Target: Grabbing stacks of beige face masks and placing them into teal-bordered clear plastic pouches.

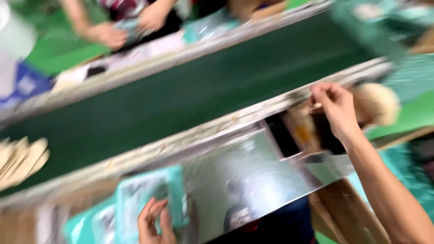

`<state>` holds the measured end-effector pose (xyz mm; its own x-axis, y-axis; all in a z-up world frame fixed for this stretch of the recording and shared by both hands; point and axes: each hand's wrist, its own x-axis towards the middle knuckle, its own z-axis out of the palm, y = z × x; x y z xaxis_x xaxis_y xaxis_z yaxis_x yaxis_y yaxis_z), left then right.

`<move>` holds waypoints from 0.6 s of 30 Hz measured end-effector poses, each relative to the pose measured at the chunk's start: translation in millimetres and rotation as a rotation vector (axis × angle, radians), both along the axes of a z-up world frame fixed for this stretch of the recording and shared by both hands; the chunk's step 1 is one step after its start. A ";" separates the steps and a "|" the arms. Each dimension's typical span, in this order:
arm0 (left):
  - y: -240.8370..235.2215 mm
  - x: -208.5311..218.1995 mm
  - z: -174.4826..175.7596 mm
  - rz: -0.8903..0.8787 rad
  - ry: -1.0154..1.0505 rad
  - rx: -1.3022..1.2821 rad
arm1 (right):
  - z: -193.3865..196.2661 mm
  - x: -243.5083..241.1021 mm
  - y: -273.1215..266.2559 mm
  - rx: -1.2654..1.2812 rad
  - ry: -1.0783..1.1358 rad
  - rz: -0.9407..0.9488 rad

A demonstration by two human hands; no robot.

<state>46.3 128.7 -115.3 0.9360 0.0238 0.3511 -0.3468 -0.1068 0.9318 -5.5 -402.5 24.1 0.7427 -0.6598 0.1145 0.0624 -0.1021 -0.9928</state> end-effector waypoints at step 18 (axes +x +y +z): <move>59.5 -68.6 70.3 0.458 0.003 0.790 | -91.2 140.1 366.8 -1.149 0.088 0.872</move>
<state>-22.3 188.1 -45.0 0.8951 0.1471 0.4210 -0.1109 -0.8410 0.5295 134.6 -35.7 -67.1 0.8856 0.4224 0.1931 0.4642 -0.7936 -0.3932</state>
